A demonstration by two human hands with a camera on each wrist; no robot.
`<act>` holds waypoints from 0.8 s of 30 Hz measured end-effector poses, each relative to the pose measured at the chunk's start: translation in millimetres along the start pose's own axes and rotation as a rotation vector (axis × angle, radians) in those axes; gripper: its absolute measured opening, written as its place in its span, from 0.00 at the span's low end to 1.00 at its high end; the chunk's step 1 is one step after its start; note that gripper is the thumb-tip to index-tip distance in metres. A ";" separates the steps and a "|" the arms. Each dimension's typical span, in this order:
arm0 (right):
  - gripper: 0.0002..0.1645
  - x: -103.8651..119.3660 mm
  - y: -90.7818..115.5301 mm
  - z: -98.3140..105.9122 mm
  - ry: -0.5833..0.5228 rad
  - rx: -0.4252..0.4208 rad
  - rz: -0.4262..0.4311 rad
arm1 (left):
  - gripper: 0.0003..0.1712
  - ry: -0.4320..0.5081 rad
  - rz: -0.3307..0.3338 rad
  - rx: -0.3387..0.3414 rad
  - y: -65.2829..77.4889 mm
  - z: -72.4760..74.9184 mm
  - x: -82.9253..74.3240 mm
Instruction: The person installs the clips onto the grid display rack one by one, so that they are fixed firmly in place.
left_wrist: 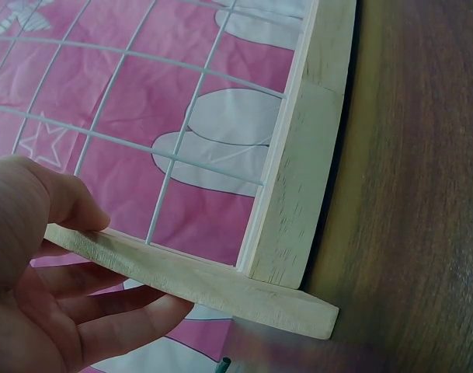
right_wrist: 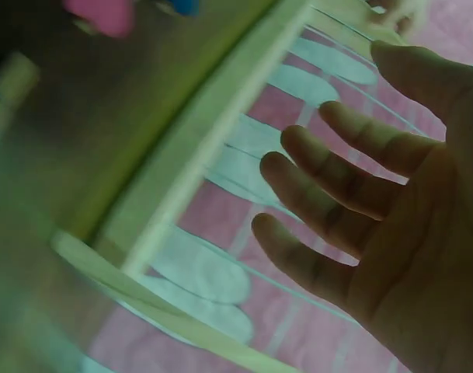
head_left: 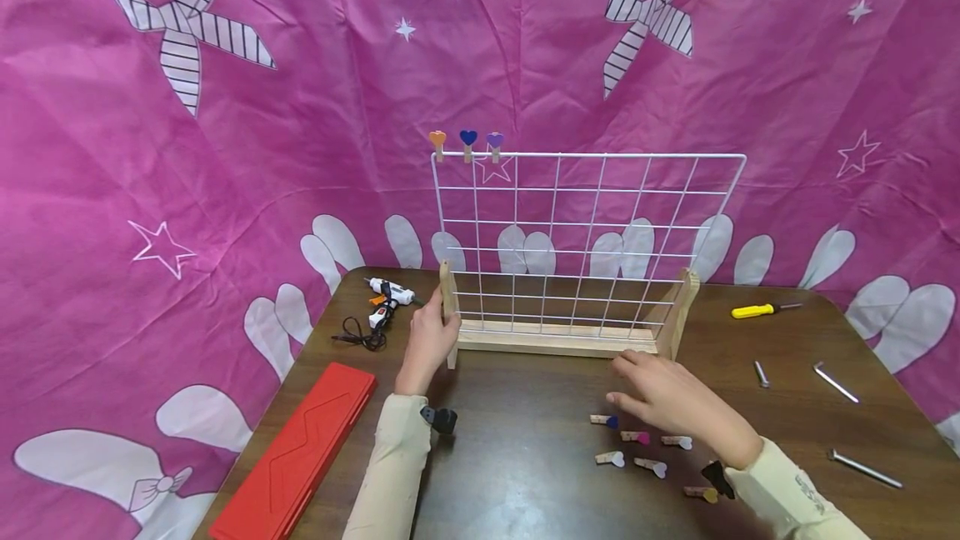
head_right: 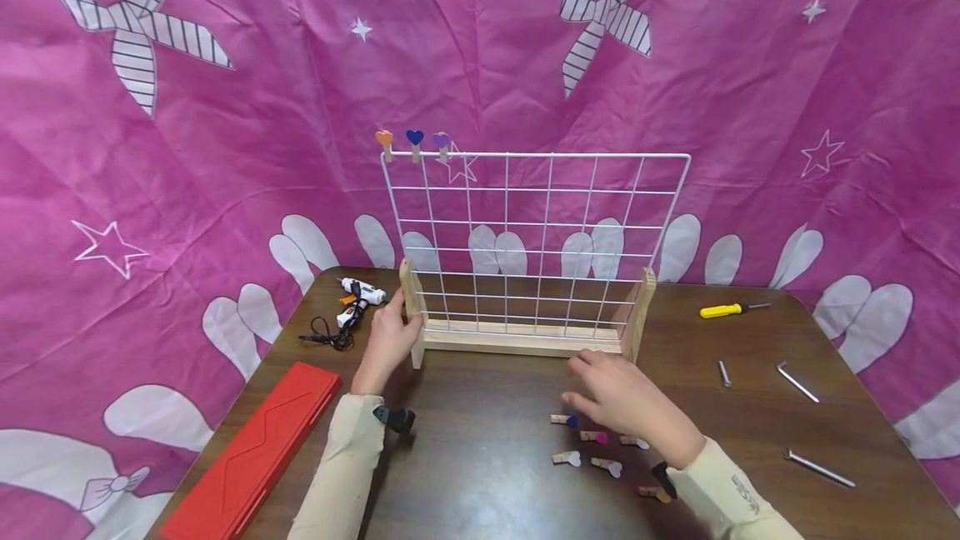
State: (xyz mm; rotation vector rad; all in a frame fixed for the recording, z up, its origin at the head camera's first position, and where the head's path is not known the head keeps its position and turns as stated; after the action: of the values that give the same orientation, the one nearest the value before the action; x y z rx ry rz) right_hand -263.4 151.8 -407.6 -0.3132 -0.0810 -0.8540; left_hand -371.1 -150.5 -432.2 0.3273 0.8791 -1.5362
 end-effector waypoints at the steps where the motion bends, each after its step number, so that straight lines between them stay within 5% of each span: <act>1: 0.18 -0.7 1.4 -7.4 0.005 0.023 0.001 | 0.29 -0.003 0.000 -0.001 -0.1 -0.1 0.4; 10: 0.11 -0.5 5.4 -45.8 0.041 0.106 0.045 | 0.31 0.000 0.009 0.012 0.7 -0.1 0.5; 24: 0.14 0.3 -1.2 -63.3 0.078 0.139 0.088 | 0.30 -0.008 0.008 -0.001 0.1 1.1 -0.1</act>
State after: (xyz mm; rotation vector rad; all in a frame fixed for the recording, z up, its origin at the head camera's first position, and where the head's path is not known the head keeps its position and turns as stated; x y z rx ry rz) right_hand -267.6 131.6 -467.5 -0.1520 -0.0531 -0.7679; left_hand -370.7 -151.2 -431.4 0.3236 0.8705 -1.5285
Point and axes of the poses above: each hand's wrist, its own y-axis away from the middle knuckle, its own z-axis out of the back of the hand, x = y × z, the point moved 9 cm from there along -y, towards the middle knuckle, and after that the axes turned 6 degrees about -y, right-handed, at the moved point
